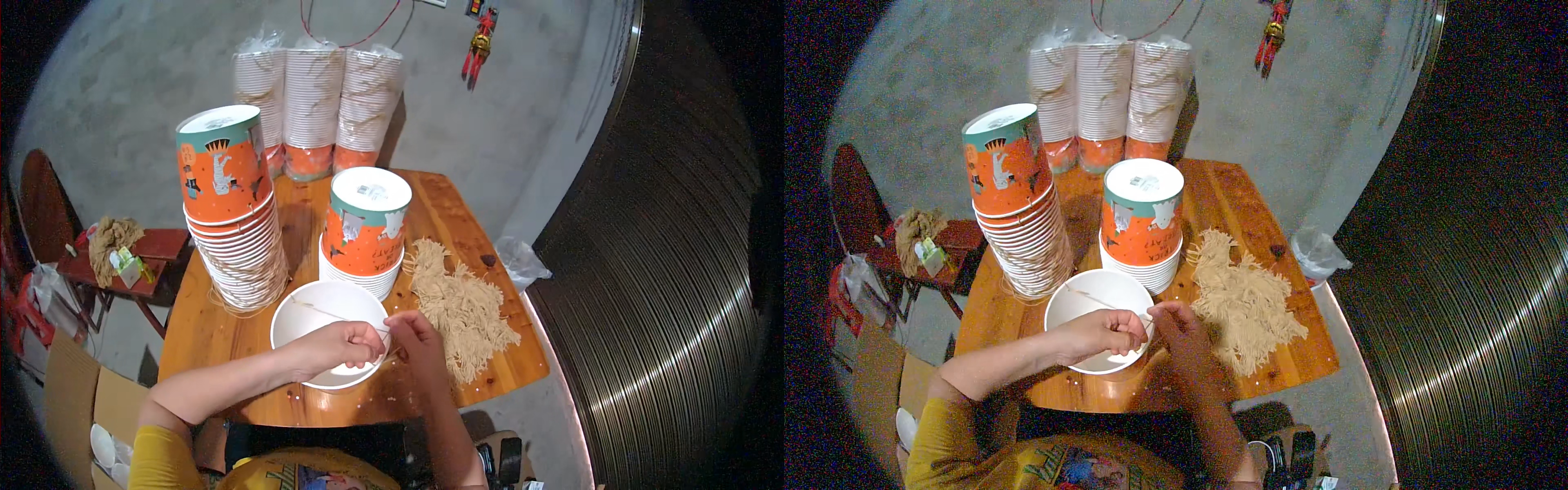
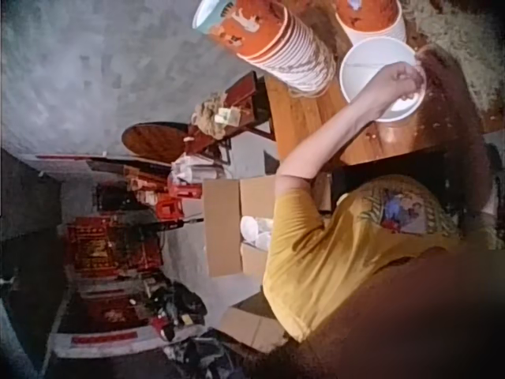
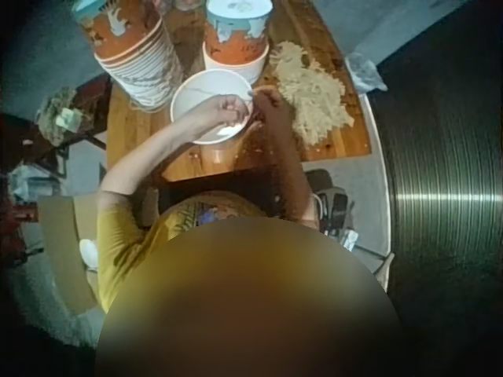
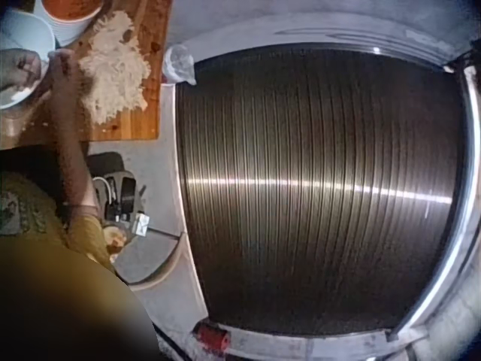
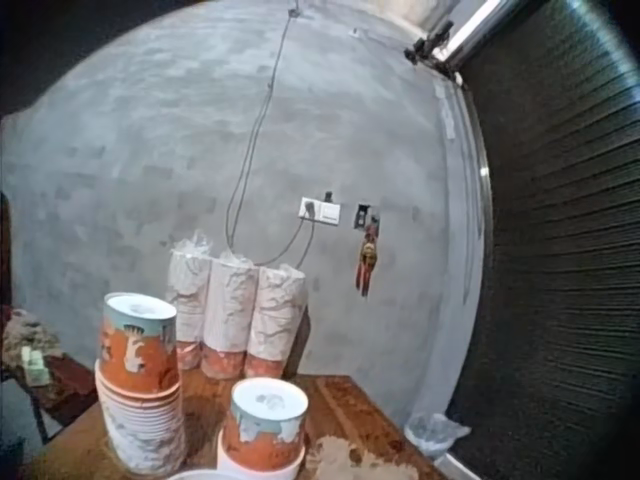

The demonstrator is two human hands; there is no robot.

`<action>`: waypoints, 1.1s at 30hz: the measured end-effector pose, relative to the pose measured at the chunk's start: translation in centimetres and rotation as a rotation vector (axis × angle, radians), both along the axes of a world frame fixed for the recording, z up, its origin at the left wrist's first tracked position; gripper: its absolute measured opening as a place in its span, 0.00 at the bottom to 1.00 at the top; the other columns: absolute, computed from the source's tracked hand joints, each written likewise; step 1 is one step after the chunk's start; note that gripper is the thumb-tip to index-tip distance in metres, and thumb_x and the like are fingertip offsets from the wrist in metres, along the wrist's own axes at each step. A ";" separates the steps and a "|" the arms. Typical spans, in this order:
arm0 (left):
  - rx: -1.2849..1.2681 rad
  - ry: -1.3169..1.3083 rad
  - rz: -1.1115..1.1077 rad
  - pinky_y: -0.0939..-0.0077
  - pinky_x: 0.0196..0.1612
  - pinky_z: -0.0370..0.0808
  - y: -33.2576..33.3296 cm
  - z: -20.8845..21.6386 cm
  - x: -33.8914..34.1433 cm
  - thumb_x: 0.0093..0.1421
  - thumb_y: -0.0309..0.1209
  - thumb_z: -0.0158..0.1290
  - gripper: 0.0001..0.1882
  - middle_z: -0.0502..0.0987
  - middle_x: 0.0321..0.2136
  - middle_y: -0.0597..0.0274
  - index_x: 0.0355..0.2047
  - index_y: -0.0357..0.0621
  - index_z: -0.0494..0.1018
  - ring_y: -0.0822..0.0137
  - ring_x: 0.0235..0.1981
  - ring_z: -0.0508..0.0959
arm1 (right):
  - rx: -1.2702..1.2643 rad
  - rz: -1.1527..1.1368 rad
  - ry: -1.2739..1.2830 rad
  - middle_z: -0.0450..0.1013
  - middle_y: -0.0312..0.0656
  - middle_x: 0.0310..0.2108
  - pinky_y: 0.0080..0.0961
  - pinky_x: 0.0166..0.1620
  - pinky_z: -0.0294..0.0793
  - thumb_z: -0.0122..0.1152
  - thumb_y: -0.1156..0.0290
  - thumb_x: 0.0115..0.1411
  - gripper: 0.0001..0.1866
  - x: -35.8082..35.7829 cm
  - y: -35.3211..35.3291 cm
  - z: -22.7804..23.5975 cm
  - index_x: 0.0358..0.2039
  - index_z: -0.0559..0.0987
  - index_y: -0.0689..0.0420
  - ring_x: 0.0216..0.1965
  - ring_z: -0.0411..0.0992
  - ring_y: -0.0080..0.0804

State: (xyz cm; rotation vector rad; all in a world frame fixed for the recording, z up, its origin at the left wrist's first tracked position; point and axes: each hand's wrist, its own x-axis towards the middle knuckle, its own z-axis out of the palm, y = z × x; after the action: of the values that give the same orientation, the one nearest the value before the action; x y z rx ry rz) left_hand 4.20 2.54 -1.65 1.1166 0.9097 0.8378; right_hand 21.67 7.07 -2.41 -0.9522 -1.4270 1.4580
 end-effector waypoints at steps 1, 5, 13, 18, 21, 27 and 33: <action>0.005 -0.003 0.005 0.88 0.32 0.65 0.1 0.0 0.0 0.54 0.27 0.52 0.07 0.72 0.29 0.72 0.34 0.43 0.69 0.81 0.28 0.69 | 0.040 0.021 0.000 0.68 0.28 0.23 0.14 0.29 0.64 0.55 0.71 0.60 0.05 0.1 0.1 0.0 0.33 0.75 0.57 0.26 0.66 0.16; -0.049 -0.120 0.068 0.89 0.29 0.64 0.1 1.0 0.3 0.55 0.28 0.51 0.05 0.72 0.26 0.71 0.32 0.43 0.70 0.81 0.25 0.69 | 0.074 0.148 0.096 0.69 0.30 0.24 0.15 0.31 0.67 0.56 0.74 0.59 0.04 1.3 0.2 0.2 0.36 0.74 0.58 0.27 0.68 0.17; 0.205 0.260 0.052 0.82 0.30 0.67 1.7 -0.7 1.1 0.53 0.25 0.50 0.05 0.71 0.23 0.69 0.31 0.39 0.71 0.77 0.24 0.68 | 0.444 0.439 -0.289 0.74 0.37 0.31 0.17 0.36 0.71 0.57 0.78 0.58 0.06 2.2 -0.1 3.7 0.37 0.74 0.60 0.30 0.71 0.20; 0.355 0.386 0.042 0.81 0.35 0.69 1.3 0.5 1.6 0.57 0.28 0.50 0.09 0.74 0.27 0.68 0.36 0.38 0.74 0.76 0.29 0.71 | 0.395 0.382 -0.308 0.74 0.36 0.31 0.16 0.33 0.70 0.56 0.78 0.58 0.06 1.8 1.0 4.3 0.37 0.75 0.61 0.29 0.70 0.19; 0.256 0.403 -0.028 0.81 0.36 0.69 1.3 0.4 1.1 0.59 0.30 0.50 0.10 0.75 0.28 0.68 0.38 0.38 0.75 0.77 0.31 0.72 | 0.363 0.298 -0.208 0.73 0.35 0.28 0.16 0.32 0.69 0.55 0.78 0.59 0.05 1.7 2.0 2.7 0.37 0.74 0.61 0.28 0.69 0.18; 0.131 0.247 0.059 0.84 0.34 0.67 1.3 0.0 0.9 0.58 0.31 0.52 0.08 0.74 0.26 0.70 0.34 0.40 0.75 0.79 0.29 0.70 | 0.338 0.247 -0.145 0.71 0.36 0.27 0.18 0.33 0.69 0.57 0.77 0.58 0.05 2.9 2.4 -0.4 0.35 0.73 0.60 0.29 0.69 0.21; 0.097 0.227 0.068 0.85 0.32 0.66 1.2 0.7 0.0 0.57 0.31 0.53 0.07 0.73 0.24 0.72 0.32 0.41 0.75 0.81 0.27 0.68 | 0.930 0.150 -0.553 0.70 0.40 0.32 0.32 0.44 0.65 0.66 0.73 0.49 0.08 2.7 0.0 0.3 0.29 0.76 0.55 0.40 0.68 0.36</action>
State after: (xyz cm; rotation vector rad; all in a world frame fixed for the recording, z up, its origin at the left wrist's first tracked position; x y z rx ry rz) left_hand 4.22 3.79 -0.93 1.2893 1.1103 0.8286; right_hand 24.41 7.04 -2.08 -0.6460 -2.3057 0.4594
